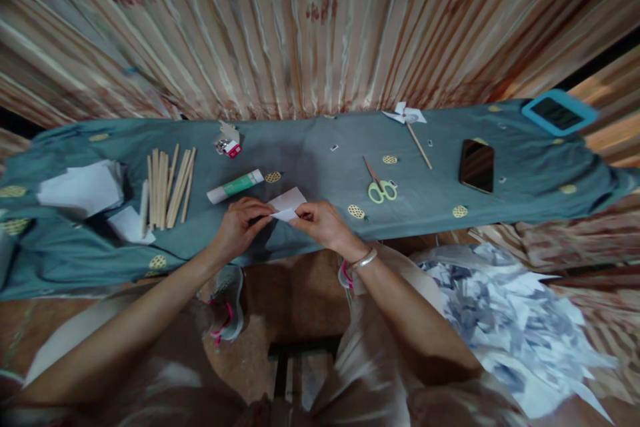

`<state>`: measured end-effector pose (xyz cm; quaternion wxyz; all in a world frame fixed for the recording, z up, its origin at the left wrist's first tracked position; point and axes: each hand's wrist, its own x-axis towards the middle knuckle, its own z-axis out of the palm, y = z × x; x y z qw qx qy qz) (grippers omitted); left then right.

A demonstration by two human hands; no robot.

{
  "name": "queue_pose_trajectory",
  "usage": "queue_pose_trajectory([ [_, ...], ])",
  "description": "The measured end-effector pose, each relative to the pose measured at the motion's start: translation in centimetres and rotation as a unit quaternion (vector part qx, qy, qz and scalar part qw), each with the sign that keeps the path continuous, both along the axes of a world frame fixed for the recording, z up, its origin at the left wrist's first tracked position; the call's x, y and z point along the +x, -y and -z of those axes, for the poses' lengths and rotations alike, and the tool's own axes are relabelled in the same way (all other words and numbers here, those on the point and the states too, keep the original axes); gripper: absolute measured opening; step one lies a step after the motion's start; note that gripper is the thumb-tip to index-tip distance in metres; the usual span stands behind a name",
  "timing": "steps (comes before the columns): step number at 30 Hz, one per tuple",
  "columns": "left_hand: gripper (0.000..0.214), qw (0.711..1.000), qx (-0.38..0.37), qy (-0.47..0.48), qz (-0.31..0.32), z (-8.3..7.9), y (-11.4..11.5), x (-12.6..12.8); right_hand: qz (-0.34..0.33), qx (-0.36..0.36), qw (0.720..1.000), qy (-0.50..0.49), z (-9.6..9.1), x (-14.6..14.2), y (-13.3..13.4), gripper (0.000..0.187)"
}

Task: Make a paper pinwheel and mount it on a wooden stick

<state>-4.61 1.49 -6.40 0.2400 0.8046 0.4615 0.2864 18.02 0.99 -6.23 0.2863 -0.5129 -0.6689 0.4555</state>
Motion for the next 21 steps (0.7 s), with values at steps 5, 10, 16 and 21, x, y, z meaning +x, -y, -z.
queue_pose_trajectory([
  [5, 0.017, 0.999, -0.032, 0.003, 0.037, -0.5, 1.1, 0.7, -0.025, 0.024, 0.998, 0.051, -1.0, 1.6, -0.3, 0.028],
  [10, 0.028, 0.998, -0.056, 0.017, 0.019, -0.1, 1.5, 1.1, 0.006, 0.061, 0.994, 0.091, -1.0, 1.4, -0.4, 0.016],
  [16, 0.032, 0.997, -0.077, 0.021, 0.000, -0.1, 1.4, 1.0, 0.001, 0.134, 0.978, 0.162, -0.9, 0.5, -0.7, 0.017],
  [21, 0.029, 0.998, -0.069, 0.004, -0.005, -0.3, 1.4, 0.7, -0.009, 0.187, 0.965, 0.184, -0.8, -0.3, -1.0, 0.018],
])
